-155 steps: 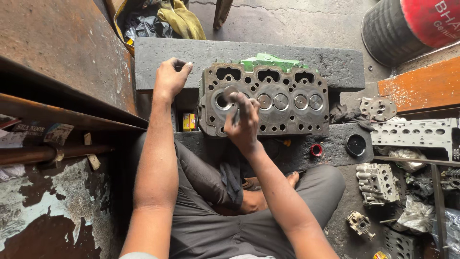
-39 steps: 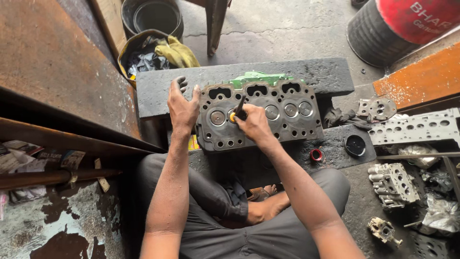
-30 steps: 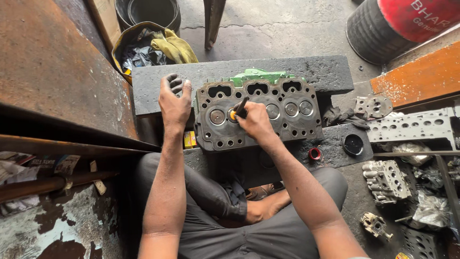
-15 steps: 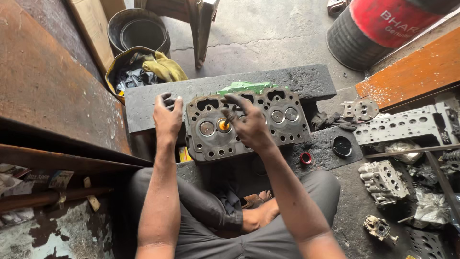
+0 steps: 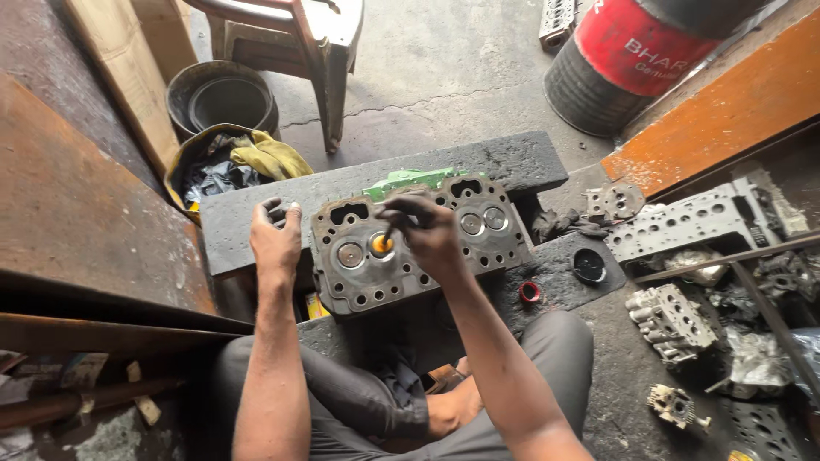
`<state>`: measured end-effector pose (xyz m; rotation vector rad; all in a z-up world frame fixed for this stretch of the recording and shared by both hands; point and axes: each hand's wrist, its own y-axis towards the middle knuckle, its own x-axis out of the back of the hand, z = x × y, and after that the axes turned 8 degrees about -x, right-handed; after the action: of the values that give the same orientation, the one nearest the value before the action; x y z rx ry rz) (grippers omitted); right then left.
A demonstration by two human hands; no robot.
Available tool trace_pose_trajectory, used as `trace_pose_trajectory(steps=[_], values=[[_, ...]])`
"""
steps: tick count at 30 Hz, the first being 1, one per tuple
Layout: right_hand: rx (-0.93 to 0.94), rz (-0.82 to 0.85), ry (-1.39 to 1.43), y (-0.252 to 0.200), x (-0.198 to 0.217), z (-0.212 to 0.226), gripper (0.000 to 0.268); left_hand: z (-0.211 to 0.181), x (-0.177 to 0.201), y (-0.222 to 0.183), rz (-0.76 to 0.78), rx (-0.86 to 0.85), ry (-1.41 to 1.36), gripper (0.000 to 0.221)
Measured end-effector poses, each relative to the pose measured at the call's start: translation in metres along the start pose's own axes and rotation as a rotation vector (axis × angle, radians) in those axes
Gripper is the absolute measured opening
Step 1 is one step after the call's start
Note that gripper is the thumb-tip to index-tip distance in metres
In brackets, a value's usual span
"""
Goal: The person wipes and cleans an engine cylinder head by hand with a cloth, applies a substance to a valve, and inserts the valve into the cylinder head.
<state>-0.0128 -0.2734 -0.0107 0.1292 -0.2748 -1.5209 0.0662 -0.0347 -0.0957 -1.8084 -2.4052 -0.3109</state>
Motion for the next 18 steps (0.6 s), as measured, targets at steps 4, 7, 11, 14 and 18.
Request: trace_pose_trajectory(steps=[4,7,11,14,18], values=[[-0.131,0.143,0.081,-0.007,-0.004,-0.016,0.025,0.003,0.002,0.000,-0.014,-0.047,0.021,0.042],[-0.229,0.038,0.119,-0.004,-0.004,-0.030,0.038,-0.001,0.002,0.003,0.018,0.012,0.038,0.041],[-0.314,-0.084,0.050,-0.005,-0.004,-0.039,0.015,-0.004,0.004,0.001,0.001,-0.001,0.013,0.042],[-0.356,-0.157,-0.136,-0.002,-0.005,-0.030,0.017,-0.009,0.004,-0.002,0.016,0.063,-0.001,0.042],[-0.217,-0.107,0.194,-0.006,-0.016,-0.013,0.018,-0.009,0.008,-0.002,0.021,0.046,-0.004,0.043]])
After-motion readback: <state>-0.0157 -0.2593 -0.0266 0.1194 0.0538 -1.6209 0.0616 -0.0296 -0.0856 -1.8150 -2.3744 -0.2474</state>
